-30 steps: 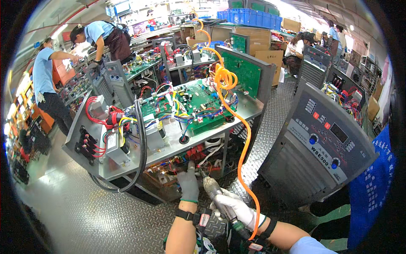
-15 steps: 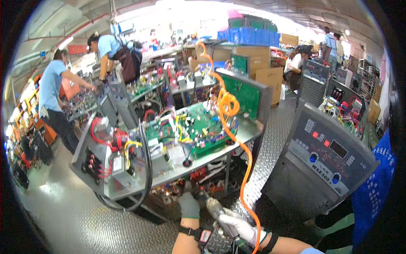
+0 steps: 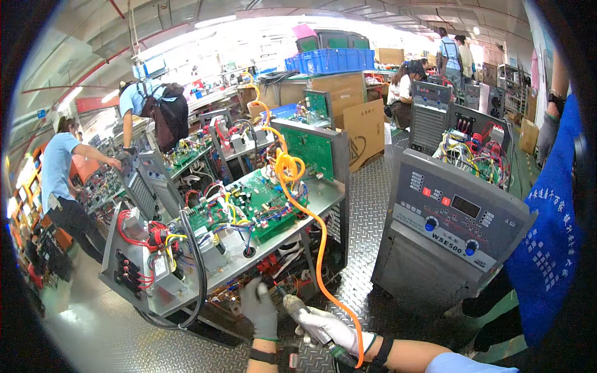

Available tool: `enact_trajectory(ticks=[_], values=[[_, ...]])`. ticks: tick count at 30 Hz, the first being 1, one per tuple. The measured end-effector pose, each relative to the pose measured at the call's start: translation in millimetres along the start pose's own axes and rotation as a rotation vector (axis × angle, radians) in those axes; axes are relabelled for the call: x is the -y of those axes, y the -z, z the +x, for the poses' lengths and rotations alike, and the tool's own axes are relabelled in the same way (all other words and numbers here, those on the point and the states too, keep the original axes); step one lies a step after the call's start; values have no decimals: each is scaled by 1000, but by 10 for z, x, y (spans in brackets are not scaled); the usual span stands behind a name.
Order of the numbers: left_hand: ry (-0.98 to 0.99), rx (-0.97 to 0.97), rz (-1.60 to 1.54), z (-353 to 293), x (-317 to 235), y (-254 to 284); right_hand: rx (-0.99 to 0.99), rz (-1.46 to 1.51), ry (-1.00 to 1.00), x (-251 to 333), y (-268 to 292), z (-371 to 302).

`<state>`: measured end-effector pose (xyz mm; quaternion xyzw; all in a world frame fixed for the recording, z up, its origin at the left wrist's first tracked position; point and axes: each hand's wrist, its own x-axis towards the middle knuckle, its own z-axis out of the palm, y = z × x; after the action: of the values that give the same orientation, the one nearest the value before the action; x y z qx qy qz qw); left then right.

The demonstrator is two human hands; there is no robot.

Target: Wiring and assembling internal components of an industrial power inverter unit.

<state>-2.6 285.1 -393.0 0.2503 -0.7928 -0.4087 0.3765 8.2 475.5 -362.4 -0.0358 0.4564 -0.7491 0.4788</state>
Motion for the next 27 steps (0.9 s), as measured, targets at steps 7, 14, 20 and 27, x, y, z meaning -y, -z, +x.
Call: enact_trajectory(ticks=[7,14,20,27], values=[[-722,462,698,409,-717,-156,-55,-91,116,-26,-152,8],[-774,567,995,467,-748,-479,-65,-81,43,0,-112,0],[-593,735,1013,481,-576,-748,-14,-96,107,2,-32,-6],[-665,421,640,422,-607,-242,73,-54,83,26,99,11]])
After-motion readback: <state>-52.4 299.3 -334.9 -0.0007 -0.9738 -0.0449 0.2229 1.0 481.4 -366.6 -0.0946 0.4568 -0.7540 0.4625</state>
